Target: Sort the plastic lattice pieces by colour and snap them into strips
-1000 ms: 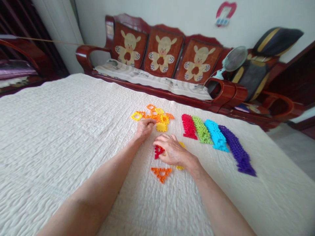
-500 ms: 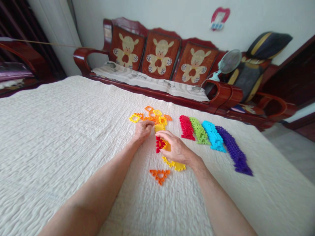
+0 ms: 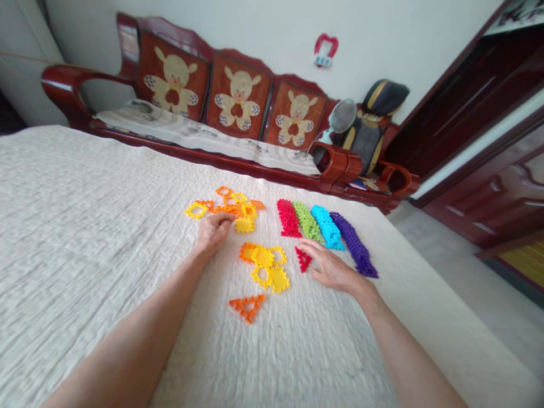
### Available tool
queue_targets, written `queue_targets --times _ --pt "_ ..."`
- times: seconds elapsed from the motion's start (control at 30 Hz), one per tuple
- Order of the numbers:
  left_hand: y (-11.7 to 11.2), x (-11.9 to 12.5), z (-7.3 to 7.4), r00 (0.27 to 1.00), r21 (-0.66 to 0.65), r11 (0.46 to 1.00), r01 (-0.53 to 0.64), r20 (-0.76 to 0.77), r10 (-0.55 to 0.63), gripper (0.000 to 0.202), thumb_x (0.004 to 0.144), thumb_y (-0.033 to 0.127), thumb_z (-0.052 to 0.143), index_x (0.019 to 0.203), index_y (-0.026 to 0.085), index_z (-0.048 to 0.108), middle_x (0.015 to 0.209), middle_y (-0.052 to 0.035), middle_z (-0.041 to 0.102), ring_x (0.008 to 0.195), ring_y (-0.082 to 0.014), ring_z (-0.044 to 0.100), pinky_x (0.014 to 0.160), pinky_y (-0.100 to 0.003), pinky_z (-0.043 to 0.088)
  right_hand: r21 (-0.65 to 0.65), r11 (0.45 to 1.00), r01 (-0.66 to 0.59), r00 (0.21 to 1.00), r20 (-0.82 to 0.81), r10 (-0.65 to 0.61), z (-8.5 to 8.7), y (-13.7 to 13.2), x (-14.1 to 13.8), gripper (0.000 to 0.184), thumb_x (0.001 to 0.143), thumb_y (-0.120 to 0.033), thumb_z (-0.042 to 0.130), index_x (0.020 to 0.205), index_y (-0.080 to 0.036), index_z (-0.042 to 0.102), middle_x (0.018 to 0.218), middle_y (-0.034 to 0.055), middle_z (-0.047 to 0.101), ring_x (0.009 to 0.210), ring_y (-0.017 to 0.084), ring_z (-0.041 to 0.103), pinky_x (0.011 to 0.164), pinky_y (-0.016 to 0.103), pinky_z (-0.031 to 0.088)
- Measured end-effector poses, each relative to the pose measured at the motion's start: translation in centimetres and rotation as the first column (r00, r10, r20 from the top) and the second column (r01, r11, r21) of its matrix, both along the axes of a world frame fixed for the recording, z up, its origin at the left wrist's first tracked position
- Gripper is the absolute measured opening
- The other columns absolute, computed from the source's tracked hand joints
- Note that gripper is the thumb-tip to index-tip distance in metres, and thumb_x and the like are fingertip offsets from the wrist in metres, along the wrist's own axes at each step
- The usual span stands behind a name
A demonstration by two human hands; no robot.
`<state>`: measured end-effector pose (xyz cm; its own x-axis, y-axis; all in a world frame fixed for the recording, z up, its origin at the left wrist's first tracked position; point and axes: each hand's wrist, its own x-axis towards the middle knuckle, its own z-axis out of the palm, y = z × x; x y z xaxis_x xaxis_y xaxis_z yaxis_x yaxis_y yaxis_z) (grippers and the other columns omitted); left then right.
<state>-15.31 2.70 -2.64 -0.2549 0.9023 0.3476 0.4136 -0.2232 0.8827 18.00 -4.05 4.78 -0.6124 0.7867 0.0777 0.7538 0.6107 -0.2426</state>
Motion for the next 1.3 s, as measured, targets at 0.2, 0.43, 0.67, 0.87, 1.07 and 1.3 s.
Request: queue_targets --times 0.2,0.43,0.67,0.87,1.07,1.3 --pt "0.2 0.0 -0.3 1.0 0.01 1.0 0.005 0.008 -0.005 0.03 0.071 0.031 0.048 0.08 0.018 0.073 0.082 -0.0039 0.074 0.08 -0.021 0.067 0.082 -0.033 0.052 0.085 0.939 0.333 0.943 -0.039 -0.331 -1.5 -1.5 -1.6 0.038 0.081 -0.026 0.056 0.117 -0.013 0.057 0.112 0.0141 0.059 0.108 0.026 0.056 0.096 0.041 0.046" --pt "0.3 -0.2 -0.8 0.999 0.036 0.999 0.023 -0.037 -0.022 0.029 0.074 0.029 0.048 0.082 0.018 0.073 0.085 -0.0035 0.075 0.083 -0.0207 0.068 0.083 -0.032 0.052 0.077 0.981 0.179 0.977 -0.128 -0.168 -2.1 -1.1 -2.3 0.048 0.069 0.0 0.048 0.112 -0.018 0.058 0.115 0.0095 0.059 0.11 0.022 0.055 0.097 0.038 0.044" --pt "0.5 -0.2 -1.1 1.0 0.033 0.999 0.022 -0.019 -0.021 0.029 0.074 0.031 0.048 0.082 0.019 0.074 0.084 -0.0027 0.075 0.082 -0.0206 0.068 0.082 -0.032 0.053 0.028 0.97 0.24 0.961 -0.149 -0.234 -2.3 -1.0 -1.7 0.052 0.069 -0.005 0.052 0.12 -0.014 0.054 0.122 0.013 0.054 0.116 0.025 0.051 0.101 0.039 0.042" --pt "0.3 -0.1 -0.7 1.0 0.026 1.0 0.01 -0.02 -0.009 0.029 0.074 0.031 0.049 0.082 0.018 0.074 0.083 -0.0032 0.075 0.081 -0.021 0.068 0.08 -0.032 0.053 0.06 0.973 0.222 0.973 -0.071 -0.218 -2.1 -0.4 -2.1 0.027 0.074 -0.007 0.05 0.095 -0.018 0.062 0.097 0.0061 0.059 0.094 0.019 0.056 0.085 0.032 0.046" --pt "0.1 -0.1 -0.9 0.999 0.028 0.999 0.03 -0.027 -0.029 0.028 0.075 0.03 0.048 0.083 0.018 0.073 0.084 -0.0033 0.075 0.08 -0.0207 0.068 0.081 -0.033 0.052 0.276 0.928 0.249 0.961 -0.19 -0.202 -1.9 2.6 -3.2 0.04 0.079 -0.013 0.053 0.118 -0.017 0.055 0.114 0.0109 0.059 0.108 0.024 0.054 0.094 0.039 0.044" --pt "-0.1 -0.1 -0.7 0.998 0.034 0.999 0.029 -0.049 -0.027 0.028 0.077 0.031 0.049 0.083 0.019 0.073 0.081 -0.0023 0.074 0.078 -0.0199 0.067 0.08 -0.032 0.052 0.392 0.872 0.294 0.949 -0.226 -0.219 -4.1 5.0 -3.5 0.041 0.079 -0.014 0.055 0.12 -0.017 0.055 0.118 0.0108 0.061 0.112 0.026 0.053 0.098 0.043 0.039"
